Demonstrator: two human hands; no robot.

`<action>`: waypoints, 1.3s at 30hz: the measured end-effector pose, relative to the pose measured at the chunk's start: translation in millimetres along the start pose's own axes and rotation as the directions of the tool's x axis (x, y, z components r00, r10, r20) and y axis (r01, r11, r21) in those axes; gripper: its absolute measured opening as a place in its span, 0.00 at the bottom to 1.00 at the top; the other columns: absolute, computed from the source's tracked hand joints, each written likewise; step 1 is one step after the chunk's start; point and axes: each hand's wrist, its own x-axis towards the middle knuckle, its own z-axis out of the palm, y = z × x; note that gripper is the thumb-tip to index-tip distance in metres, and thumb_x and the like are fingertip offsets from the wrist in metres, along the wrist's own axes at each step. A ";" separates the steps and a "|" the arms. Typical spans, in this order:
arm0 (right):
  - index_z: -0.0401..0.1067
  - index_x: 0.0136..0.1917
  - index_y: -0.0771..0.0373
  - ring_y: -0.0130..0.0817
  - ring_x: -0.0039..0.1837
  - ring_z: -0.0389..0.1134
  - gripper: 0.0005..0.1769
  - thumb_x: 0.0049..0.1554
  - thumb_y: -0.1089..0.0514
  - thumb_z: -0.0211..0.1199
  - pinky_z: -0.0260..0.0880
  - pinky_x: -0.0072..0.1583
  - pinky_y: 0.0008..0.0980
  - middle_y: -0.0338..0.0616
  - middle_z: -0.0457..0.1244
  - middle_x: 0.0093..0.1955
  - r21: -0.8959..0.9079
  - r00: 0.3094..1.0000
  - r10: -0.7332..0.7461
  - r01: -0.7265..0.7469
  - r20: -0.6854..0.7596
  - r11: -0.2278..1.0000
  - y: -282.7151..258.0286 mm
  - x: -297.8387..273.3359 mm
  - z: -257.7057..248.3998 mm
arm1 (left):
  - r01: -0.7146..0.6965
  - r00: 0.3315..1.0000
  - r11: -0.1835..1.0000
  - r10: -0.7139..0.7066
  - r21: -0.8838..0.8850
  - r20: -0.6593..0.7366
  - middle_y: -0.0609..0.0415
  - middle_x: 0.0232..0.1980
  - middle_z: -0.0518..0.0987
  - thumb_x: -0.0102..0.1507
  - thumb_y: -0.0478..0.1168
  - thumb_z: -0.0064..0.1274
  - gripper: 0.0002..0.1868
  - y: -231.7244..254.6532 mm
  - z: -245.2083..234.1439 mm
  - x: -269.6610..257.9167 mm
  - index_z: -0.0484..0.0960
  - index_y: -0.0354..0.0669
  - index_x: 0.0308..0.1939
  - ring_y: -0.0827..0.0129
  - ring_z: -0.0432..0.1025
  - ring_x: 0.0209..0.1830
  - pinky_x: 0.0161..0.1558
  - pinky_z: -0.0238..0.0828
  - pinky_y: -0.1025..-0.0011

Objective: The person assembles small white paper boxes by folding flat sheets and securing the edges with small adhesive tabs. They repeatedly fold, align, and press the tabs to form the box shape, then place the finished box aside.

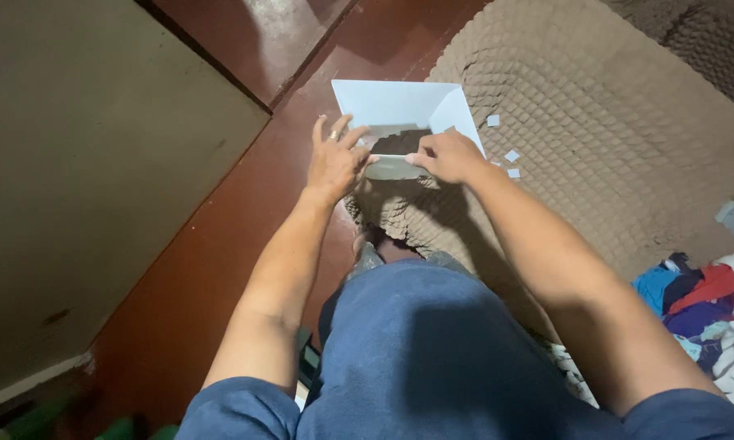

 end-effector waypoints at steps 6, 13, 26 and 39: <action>0.73 0.71 0.47 0.50 0.71 0.63 0.49 0.55 0.19 0.32 0.57 0.71 0.49 0.55 0.63 0.71 0.149 0.923 0.093 -0.158 0.374 0.976 49.3 53.6 34.0 | 0.198 0.975 0.980 -0.200 -0.036 -0.098 0.45 0.73 0.65 0.62 0.57 0.57 0.18 7.8 -7.2 0.7 0.86 0.63 0.53 0.42 0.57 0.72 0.67 0.46 0.35; 0.67 0.74 0.57 0.46 0.80 0.51 0.55 0.54 0.15 0.36 0.49 0.75 0.48 0.55 0.52 0.79 0.256 0.869 0.076 -0.226 0.489 0.940 71.4 58.5 69.6 | 0.545 0.819 0.651 -0.547 -0.528 0.171 0.42 0.53 0.78 0.68 0.46 0.53 0.22 3.5 15.3 5.0 0.78 0.62 0.67 0.55 0.75 0.49 0.55 0.73 0.60; 0.77 0.57 0.66 0.41 0.58 0.68 0.31 0.57 0.37 0.61 0.66 0.60 0.40 0.52 0.68 0.56 0.432 0.976 0.061 -0.149 0.211 0.889 59.0 39.1 46.4 | 0.458 0.865 0.650 -0.483 -0.606 0.135 0.46 0.43 0.81 0.54 0.32 0.57 0.34 -0.2 15.3 12.9 0.74 0.49 0.66 0.58 0.77 0.41 0.48 0.74 0.62; 0.81 0.53 0.57 0.40 0.46 0.72 0.20 0.51 0.47 0.76 0.70 0.48 0.38 0.49 0.72 0.43 0.088 0.861 -0.399 0.392 0.316 0.916 -65.6 -89.9 -71.3 | 0.516 0.821 0.596 -0.549 -0.615 0.156 0.42 0.43 0.81 0.54 0.29 0.55 0.36 -26.7 24.8 15.4 0.73 0.46 0.68 0.57 0.77 0.41 0.47 0.74 0.64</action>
